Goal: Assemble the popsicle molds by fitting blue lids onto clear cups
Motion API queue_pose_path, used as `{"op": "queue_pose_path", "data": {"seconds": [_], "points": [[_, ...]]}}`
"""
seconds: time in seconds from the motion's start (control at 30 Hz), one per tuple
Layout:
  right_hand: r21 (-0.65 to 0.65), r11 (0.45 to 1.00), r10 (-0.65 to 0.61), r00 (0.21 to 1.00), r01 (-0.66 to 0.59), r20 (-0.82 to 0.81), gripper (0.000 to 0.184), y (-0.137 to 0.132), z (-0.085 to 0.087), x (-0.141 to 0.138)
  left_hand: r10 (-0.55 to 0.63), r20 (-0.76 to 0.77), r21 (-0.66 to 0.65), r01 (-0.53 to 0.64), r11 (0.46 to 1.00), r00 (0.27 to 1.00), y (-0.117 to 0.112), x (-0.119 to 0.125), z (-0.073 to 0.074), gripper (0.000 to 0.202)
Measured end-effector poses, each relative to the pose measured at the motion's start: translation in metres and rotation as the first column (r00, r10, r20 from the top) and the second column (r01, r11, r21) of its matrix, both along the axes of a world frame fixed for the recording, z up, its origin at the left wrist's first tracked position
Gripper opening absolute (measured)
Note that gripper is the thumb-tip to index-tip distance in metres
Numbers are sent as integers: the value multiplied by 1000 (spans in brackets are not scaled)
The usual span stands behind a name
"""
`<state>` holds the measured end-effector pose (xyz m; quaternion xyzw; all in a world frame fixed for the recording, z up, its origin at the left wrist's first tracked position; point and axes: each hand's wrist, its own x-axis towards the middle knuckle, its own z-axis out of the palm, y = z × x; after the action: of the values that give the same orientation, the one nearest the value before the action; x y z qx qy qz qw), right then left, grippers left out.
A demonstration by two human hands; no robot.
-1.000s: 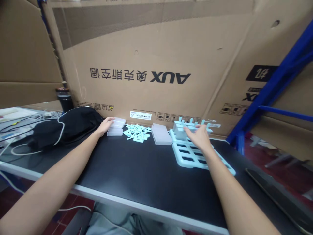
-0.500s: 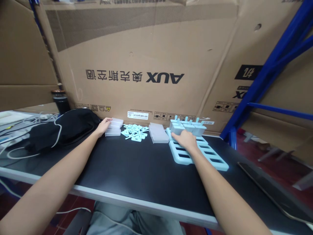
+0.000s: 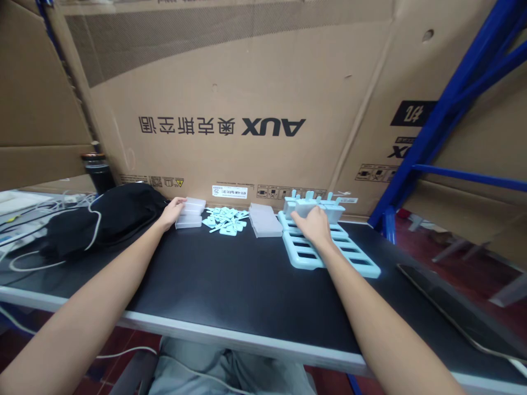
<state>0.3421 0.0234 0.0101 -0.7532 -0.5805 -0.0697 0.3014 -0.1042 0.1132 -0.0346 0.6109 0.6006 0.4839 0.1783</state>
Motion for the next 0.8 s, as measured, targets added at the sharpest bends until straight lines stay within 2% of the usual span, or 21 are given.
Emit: {"op": "queue_pose_path", "data": {"seconds": [0.13,0.27,0.33,0.43,0.5,0.57,0.7,0.8], "points": [[58,997,56,998,-54,-40,50,-9,10,-6,0,15,4,0,1000,1000,2,0,-1,28],[20,989,149,987,-148,-67,60,-17,21,-33,3,38,7,-4,1000,999,3,0,0,28],[-32,976,216,976,-215,13,64,-14,27,-53,9,48,9,-9,1000,999,2,0,0,28],[-212,934,326,929,-289,172,70,2,39,-88,20,52,10,-20,1000,998,0,0,1,28],[-328,899,386,881,-292,274,77,17,46,-111,28,48,11,-29,1000,998,-2,0,2,28],[-388,879,420,833,-276,360,80,32,53,-129,35,44,12,-35,999,998,-3,0,3,28],[-409,876,438,777,-256,452,78,48,61,-147,34,48,7,-35,999,998,-4,2,3,25],[-348,895,425,772,-279,474,76,47,65,-152,28,56,4,-28,1000,998,-3,3,4,25]]}}
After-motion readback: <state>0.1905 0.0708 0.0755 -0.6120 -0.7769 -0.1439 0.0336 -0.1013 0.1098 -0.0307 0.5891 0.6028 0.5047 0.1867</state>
